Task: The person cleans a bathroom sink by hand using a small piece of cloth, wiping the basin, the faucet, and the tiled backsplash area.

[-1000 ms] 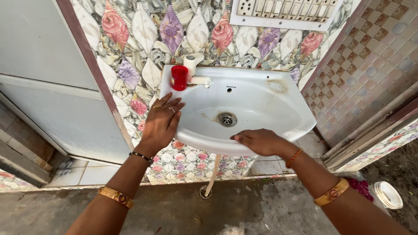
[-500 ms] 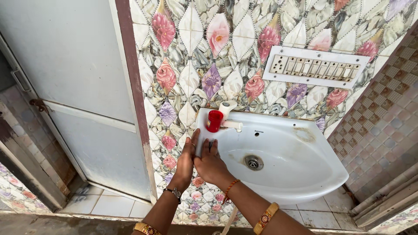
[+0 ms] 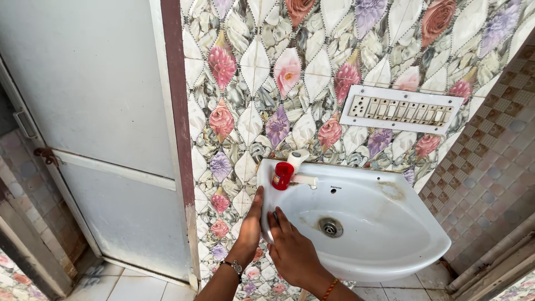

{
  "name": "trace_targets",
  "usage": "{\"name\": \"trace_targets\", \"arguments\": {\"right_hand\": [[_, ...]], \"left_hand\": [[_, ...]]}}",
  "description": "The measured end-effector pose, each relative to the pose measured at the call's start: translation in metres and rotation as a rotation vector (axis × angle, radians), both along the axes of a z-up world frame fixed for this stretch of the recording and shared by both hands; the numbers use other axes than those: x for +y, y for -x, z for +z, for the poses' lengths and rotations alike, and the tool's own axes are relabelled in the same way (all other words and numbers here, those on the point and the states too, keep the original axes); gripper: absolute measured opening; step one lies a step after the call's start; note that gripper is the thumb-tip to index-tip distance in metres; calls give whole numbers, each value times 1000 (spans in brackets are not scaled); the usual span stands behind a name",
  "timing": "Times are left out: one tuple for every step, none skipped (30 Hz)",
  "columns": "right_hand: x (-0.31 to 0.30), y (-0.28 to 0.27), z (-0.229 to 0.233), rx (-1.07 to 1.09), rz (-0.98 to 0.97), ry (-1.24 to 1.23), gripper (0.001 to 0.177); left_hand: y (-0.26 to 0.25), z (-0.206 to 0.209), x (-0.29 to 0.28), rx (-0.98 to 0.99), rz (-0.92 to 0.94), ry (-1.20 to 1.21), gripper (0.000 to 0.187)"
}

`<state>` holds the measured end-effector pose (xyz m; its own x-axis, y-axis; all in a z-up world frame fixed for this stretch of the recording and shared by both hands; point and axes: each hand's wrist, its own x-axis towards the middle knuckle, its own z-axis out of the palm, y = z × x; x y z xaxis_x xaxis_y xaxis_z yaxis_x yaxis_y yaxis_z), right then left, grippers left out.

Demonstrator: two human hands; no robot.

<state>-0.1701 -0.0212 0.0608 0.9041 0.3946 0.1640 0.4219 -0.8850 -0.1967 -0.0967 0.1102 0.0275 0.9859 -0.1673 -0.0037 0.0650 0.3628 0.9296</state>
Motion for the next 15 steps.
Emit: {"name": "trace_targets", "arguments": {"right_hand": [[-1,2,0,-9,2,-10,68],[-2,3,-1,-17,5,-20,67],[-4,2,-5,-27,10,-31,67],[-6,5,-10,-105,51,-33,65],[-13,10,-17,-185,93,-31,64],[-22,11,-20,-265,136,-29,63],[-34,14,-23,-280,141,-33,60],[-48,19,-25,-295,146,-37,56],[-65,26,-26,-307,142,-40,54],[-84,33,-22,-282,76,-10,50],[-100,39,-16,-261,8,19,48],[-108,44,-11,-239,-60,47,46],[-110,48,-8,-155,-145,-3,40],[-110,50,-2,-71,-229,-53,37],[-107,50,4,17,-311,-104,36]], "left_hand": [[0,1,-3,-27,17,-51,73],[-1,2,-6,-54,34,-102,74],[-3,2,-7,-83,54,-154,75],[-6,2,-7,-149,102,-273,74],[-10,4,-9,-218,152,-389,73],[-14,6,-10,-288,201,-504,72],[-13,5,-10,-398,249,-589,69],[-12,6,-10,-509,297,-672,67],[-8,6,-13,-622,336,-752,64],[1,4,-15,-662,326,-900,58],[12,4,-15,-709,314,-1049,52],[20,5,-14,-757,300,-1197,48],[24,8,-15,-804,310,-1230,44],[27,11,-14,-851,320,-1262,43],[32,12,-13,-896,330,-1295,43]]}}
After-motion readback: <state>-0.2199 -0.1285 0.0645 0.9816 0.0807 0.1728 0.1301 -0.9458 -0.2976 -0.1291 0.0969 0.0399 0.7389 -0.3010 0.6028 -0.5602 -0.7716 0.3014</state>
